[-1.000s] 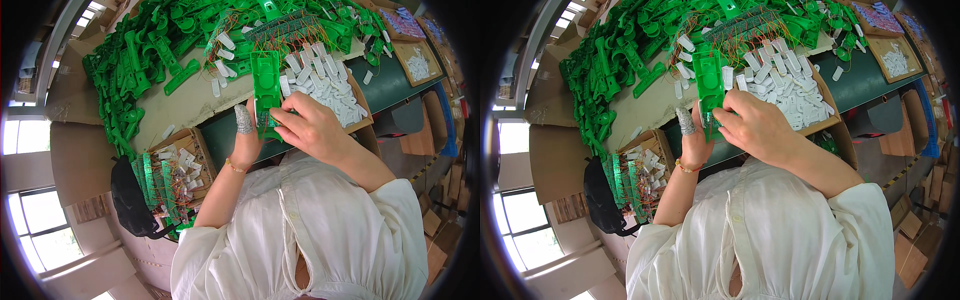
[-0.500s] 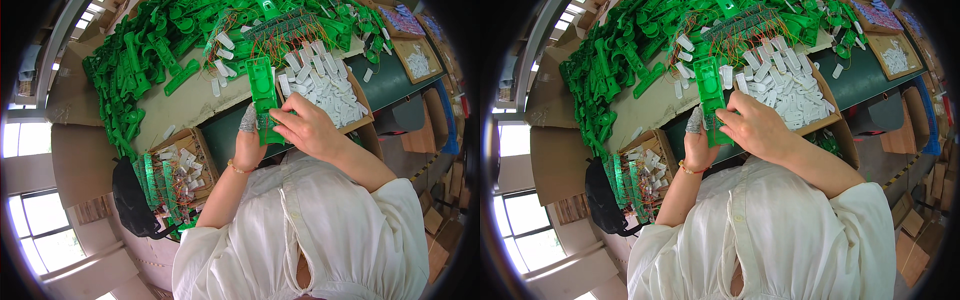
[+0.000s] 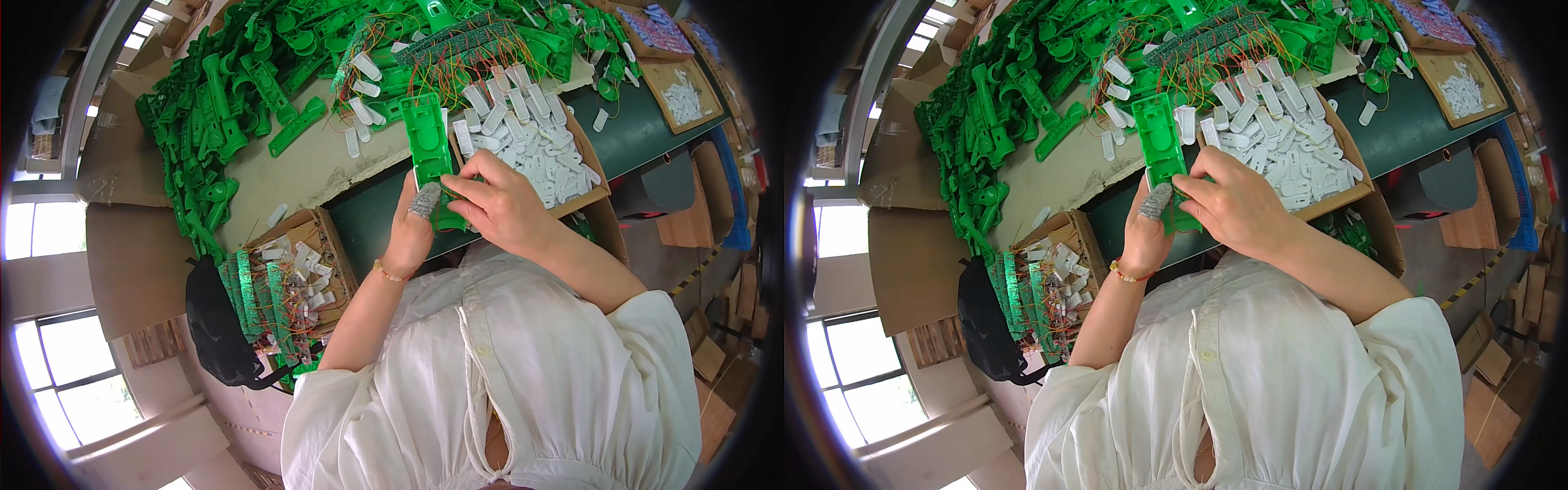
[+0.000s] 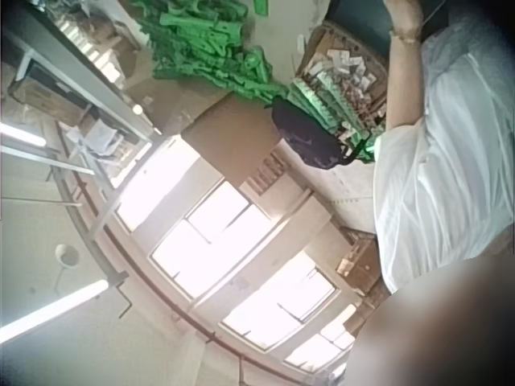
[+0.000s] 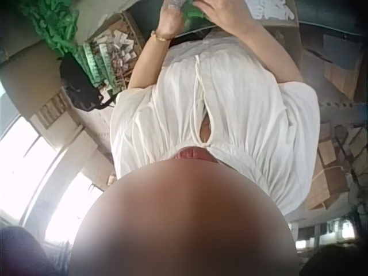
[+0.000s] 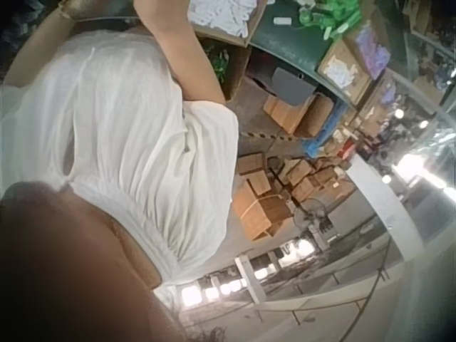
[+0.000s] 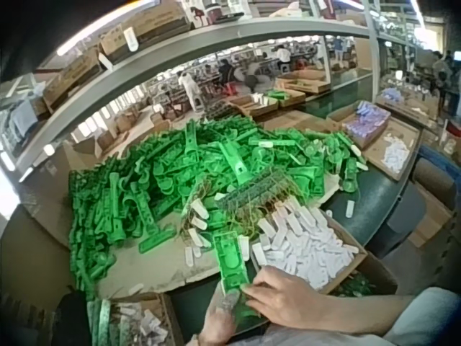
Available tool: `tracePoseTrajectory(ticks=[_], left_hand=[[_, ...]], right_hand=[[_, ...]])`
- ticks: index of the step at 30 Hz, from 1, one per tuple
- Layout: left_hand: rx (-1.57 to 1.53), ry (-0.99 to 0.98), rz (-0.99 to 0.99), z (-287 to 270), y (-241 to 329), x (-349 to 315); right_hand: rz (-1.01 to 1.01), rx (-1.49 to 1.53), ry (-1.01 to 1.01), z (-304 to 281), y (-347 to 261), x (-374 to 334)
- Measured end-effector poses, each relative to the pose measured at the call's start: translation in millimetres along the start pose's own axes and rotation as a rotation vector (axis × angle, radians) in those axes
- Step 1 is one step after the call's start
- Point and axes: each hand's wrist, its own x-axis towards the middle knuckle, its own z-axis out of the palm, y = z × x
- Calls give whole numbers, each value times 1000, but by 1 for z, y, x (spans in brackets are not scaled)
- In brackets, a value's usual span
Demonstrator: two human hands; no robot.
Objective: Manually assembling white internal components into green plastic housings on a factory assembly line.
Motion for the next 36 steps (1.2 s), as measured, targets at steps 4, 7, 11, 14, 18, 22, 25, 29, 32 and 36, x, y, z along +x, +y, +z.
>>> tracePoseTrajectory(ticks=[4,7,11,14,18,22,25,29,32,36], left_hand=[[207,137,43,-11,-14,10],[251,225,76,-9,-21,14],[540,350,276,0,-24,17],[618,425,326,-6,-15,25],[221,232,107,-26,3,20],[337,157,240,-8,7,10],[252,85,232,10,16,5],[317,52,276,13,13,-1],[402,-2,290,12,19,-3],[543,-13,274,9,16,-5]], right_hand=[[71,-69,5,9,2,-2],[67,-87,47,8,8,1],[65,-104,27,3,5,2],[43,-169,30,0,5,0],[78,-490,49,-25,30,4],[110,71,-35,-26,17,11],[328,589,-131,-23,12,15],[372,772,-132,-18,13,12],[326,686,-80,-16,9,7],[312,550,41,-8,1,-1]])
